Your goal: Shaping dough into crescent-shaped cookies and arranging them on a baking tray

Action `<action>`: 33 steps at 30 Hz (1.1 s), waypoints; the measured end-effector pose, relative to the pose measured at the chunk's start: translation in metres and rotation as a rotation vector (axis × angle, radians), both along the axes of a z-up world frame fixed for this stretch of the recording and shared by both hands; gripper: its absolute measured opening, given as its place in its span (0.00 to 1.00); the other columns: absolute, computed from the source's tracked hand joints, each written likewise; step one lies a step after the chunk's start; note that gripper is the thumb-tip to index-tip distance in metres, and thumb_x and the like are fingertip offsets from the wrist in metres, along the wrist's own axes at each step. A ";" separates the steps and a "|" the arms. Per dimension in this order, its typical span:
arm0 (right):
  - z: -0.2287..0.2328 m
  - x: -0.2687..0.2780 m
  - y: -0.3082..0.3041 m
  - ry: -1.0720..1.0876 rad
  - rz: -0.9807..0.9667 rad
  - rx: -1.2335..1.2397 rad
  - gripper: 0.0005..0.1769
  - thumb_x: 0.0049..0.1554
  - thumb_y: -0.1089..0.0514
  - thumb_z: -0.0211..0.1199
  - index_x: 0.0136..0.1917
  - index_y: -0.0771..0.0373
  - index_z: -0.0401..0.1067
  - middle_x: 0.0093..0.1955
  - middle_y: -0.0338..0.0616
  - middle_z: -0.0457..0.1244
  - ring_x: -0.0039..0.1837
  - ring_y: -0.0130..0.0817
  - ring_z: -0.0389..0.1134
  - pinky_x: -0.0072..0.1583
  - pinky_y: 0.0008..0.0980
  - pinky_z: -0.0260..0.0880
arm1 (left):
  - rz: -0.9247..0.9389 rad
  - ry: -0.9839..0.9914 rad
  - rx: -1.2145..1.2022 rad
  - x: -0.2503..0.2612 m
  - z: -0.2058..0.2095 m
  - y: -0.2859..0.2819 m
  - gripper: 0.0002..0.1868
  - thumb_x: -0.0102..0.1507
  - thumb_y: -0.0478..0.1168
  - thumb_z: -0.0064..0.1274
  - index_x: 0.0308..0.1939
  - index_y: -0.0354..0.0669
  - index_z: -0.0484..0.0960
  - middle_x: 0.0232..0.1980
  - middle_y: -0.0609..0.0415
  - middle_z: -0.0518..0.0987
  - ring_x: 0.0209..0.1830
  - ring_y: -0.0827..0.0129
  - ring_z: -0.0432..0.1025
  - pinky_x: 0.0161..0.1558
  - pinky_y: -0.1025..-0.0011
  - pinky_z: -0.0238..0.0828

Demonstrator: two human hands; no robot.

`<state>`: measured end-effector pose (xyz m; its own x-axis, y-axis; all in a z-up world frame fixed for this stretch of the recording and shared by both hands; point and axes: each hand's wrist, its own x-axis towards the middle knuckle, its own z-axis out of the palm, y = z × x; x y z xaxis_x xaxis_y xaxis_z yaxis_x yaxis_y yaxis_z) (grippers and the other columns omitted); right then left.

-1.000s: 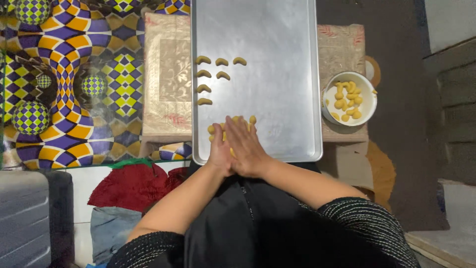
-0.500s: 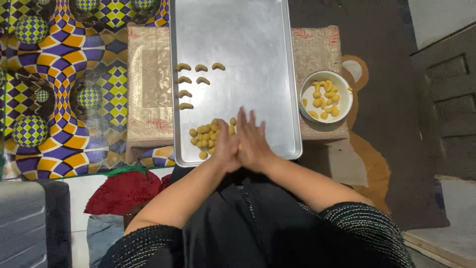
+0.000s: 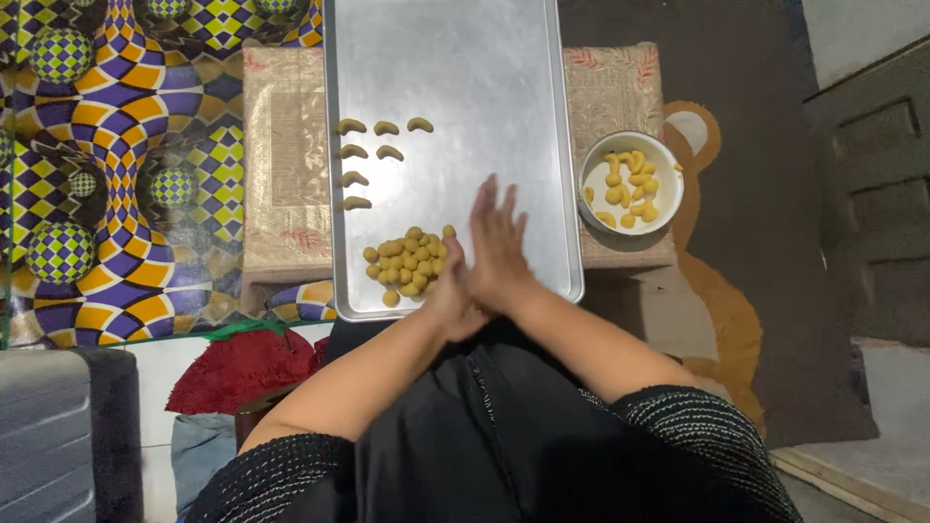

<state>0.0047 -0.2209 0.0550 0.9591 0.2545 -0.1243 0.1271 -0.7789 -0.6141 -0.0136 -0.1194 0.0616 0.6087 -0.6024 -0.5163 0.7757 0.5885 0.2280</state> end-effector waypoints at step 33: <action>0.000 0.002 0.013 -0.014 -0.031 0.127 0.67 0.55 0.47 0.61 0.81 0.70 0.12 0.84 0.69 0.17 0.79 0.85 0.14 0.70 0.85 0.21 | 0.279 -0.234 0.041 -0.003 0.045 0.012 0.55 0.52 0.87 0.15 0.79 0.74 0.46 0.82 0.59 0.51 0.83 0.65 0.42 0.80 0.64 0.33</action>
<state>0.0065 -0.2082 0.0547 0.9681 0.2378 -0.0794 0.1137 -0.6985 -0.7065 -0.0171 -0.1075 0.1066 0.8511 -0.3783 -0.3641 0.5110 0.7564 0.4083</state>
